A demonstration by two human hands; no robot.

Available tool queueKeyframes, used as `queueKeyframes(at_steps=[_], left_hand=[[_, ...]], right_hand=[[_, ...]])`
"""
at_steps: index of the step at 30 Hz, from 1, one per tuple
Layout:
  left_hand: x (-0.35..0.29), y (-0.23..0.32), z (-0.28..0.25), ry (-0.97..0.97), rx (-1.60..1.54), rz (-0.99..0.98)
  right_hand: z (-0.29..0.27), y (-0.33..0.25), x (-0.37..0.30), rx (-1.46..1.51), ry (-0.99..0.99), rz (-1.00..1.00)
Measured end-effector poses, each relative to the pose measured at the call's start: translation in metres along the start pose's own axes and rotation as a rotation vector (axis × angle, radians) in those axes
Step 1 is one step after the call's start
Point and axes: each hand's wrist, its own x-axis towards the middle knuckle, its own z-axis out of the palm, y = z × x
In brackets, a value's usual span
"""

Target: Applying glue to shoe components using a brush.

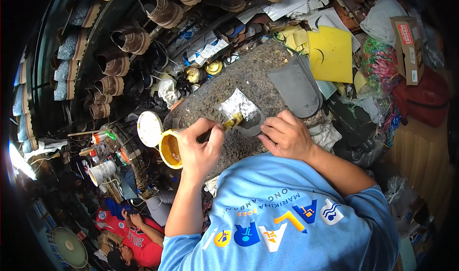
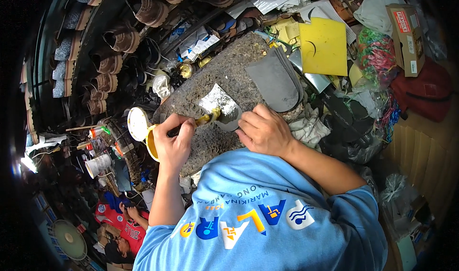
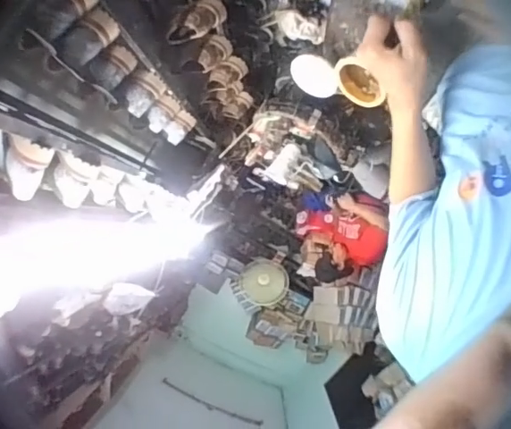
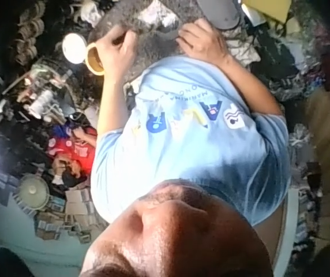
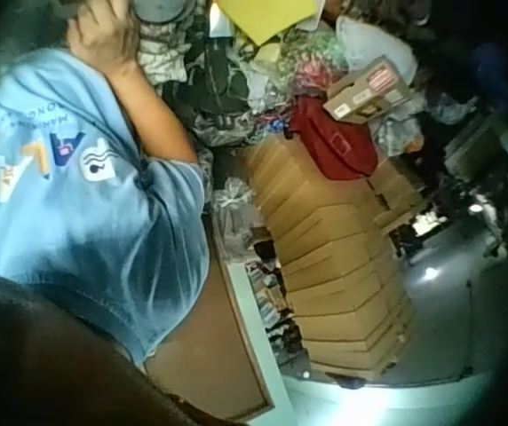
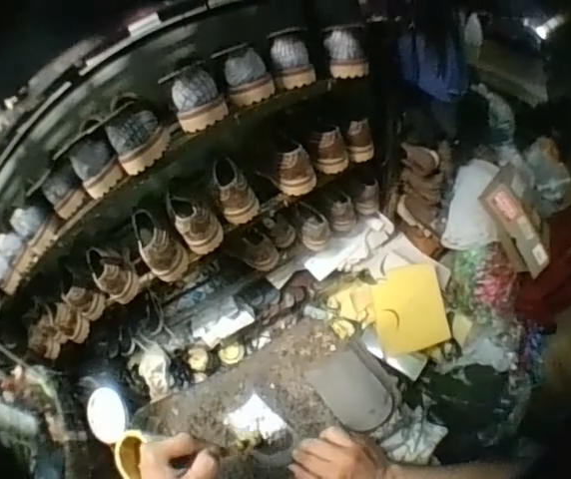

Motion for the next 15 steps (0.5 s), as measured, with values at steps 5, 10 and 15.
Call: queueKeyframes(at_steps=[5, 10, 15], left_hand=[[0.006, -0.012, 0.002, 0.201, 0.159, 0.05], [0.0, -0.011, 0.0, 0.205, 0.008, 0.072], [-0.003, -0.004, -0.001, 0.03, -0.012, -0.003]], right_hand=[[0.001, 0.0, 0.001, -0.009, -0.013, -0.012], [0.001, -0.001, 0.002, -0.018, -0.009, -0.011], [0.002, 0.0, 0.001, -0.019, -0.014, -0.009]])
